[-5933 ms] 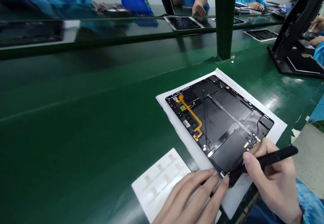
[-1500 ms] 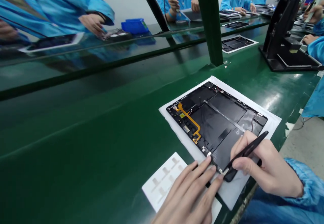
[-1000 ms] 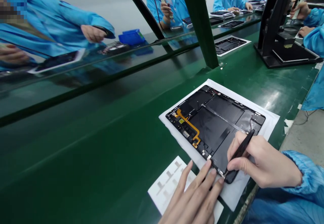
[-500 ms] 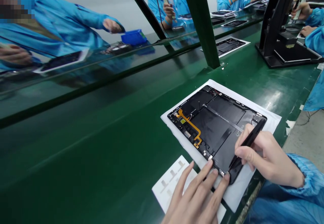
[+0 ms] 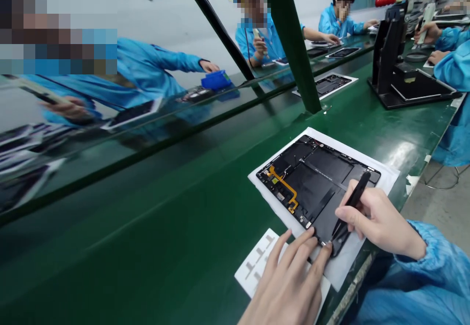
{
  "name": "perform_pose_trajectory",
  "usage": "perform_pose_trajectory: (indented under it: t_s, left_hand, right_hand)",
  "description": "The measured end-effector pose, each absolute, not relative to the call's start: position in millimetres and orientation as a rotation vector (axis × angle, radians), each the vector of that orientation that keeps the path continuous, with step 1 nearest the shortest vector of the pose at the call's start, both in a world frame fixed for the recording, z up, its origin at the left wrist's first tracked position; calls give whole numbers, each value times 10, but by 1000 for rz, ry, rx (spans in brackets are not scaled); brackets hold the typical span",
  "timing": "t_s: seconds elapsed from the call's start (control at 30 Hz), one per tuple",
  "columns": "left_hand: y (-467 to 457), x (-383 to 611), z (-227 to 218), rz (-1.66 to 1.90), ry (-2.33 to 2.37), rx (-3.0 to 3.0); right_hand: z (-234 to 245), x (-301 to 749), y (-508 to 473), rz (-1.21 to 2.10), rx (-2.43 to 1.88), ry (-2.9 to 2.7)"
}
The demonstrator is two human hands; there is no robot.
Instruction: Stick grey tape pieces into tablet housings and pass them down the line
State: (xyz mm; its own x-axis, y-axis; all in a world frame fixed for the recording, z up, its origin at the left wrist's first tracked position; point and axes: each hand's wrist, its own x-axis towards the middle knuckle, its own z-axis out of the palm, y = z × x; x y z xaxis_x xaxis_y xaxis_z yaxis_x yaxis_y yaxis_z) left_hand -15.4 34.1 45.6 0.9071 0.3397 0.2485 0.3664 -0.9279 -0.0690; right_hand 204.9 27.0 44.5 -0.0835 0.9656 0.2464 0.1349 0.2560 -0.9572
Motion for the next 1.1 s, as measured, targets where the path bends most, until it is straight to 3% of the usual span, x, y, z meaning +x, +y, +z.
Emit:
perform_pose_trajectory:
  t_s: [0.17,0.6,1.1]
  left_hand:
    - [372,-93,406,-564,-627,-3006]
    - [441,106,945,-129,-796,-3133]
    - [487,22,783,-260,-792,-3186]
  right_hand:
    - [407,2046,282,960,-1089,-1461]
    - [388,2064,376,997,-1033,-1580]
    - [424,2052,357,939,-1056,-1635]
